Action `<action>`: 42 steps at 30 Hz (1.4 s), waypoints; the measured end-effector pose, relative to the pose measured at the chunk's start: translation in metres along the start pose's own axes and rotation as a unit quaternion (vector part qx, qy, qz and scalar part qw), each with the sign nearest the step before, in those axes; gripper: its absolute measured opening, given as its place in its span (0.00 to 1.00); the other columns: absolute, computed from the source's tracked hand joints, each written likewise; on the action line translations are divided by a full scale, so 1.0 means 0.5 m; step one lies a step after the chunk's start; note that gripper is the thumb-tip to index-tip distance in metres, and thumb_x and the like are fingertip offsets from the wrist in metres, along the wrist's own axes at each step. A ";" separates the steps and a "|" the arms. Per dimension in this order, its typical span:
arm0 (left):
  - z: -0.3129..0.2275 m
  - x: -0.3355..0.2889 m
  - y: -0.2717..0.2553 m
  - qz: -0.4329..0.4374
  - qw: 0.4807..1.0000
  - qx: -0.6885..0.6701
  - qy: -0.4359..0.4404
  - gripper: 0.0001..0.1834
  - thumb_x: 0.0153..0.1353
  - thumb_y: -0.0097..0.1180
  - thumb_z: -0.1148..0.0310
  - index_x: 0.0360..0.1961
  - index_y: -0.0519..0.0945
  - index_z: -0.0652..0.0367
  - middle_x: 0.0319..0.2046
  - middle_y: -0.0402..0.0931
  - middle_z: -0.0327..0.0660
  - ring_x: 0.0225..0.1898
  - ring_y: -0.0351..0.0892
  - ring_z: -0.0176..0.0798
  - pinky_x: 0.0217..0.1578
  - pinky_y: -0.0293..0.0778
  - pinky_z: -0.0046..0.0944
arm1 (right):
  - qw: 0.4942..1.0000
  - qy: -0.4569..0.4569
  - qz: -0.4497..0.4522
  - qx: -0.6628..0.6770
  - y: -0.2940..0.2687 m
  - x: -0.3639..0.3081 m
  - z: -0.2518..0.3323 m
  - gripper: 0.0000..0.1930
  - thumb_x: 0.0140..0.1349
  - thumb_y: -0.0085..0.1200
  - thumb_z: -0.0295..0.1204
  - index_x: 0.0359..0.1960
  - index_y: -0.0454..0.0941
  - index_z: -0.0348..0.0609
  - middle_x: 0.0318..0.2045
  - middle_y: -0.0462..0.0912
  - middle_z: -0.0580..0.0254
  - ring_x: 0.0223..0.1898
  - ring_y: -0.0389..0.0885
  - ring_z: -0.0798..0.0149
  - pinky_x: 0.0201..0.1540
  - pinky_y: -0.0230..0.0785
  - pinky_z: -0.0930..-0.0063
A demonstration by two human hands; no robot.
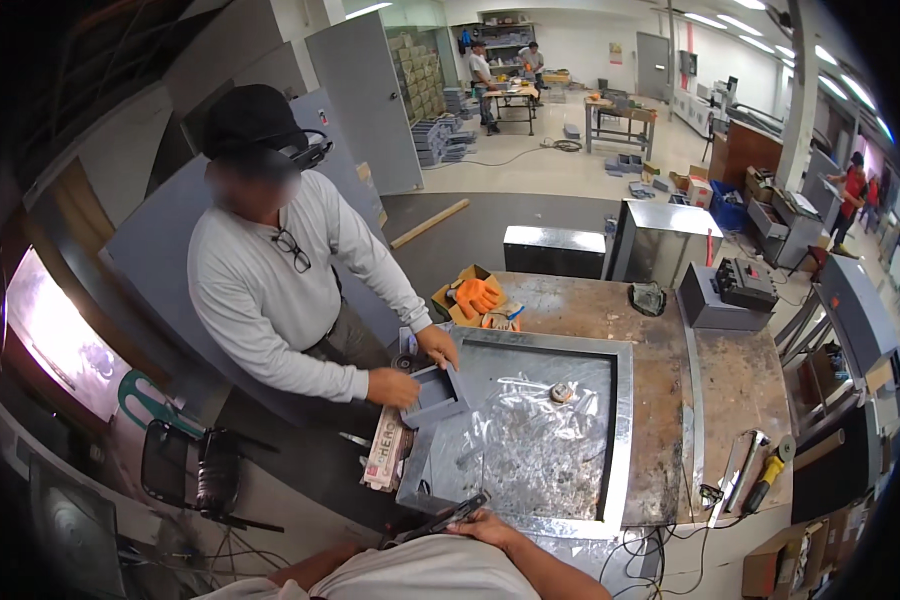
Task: Welding and assembling components of a square metal frame on a workbench.
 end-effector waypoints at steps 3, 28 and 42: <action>-0.008 -0.006 0.031 -0.002 1.000 0.000 -0.006 0.21 0.57 0.57 0.50 0.45 0.85 0.51 0.42 0.84 0.47 0.43 0.82 0.53 0.46 0.75 0.49 | 0.997 -0.013 0.042 0.066 0.005 -0.031 0.003 0.14 0.63 0.61 0.27 0.49 0.81 0.37 0.40 0.86 0.62 0.42 0.83 0.70 0.46 0.75 0.77; -0.119 -0.061 0.108 0.017 0.999 0.052 0.005 0.16 0.54 0.60 0.55 0.39 0.87 0.53 0.32 0.85 0.44 0.34 0.85 0.43 0.38 0.77 0.46 | 0.993 -0.004 -0.010 0.119 -0.044 -0.198 -0.114 0.13 0.64 0.60 0.32 0.48 0.81 0.40 0.40 0.87 0.57 0.42 0.85 0.65 0.42 0.78 0.74; -0.149 -0.037 0.114 0.081 0.995 0.058 -0.013 0.20 0.53 0.57 0.50 0.41 0.86 0.48 0.34 0.85 0.45 0.39 0.84 0.49 0.42 0.77 0.48 | 0.991 -0.019 0.010 0.136 -0.077 -0.201 -0.126 0.18 0.66 0.56 0.29 0.57 0.76 0.41 0.42 0.86 0.58 0.44 0.85 0.63 0.42 0.79 0.75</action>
Point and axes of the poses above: each hand's wrist, its own x-axis towards the middle knuckle, its own y-axis out of the palm, z = x × y, the point moved 6 cm from there along x, towards the middle knuckle
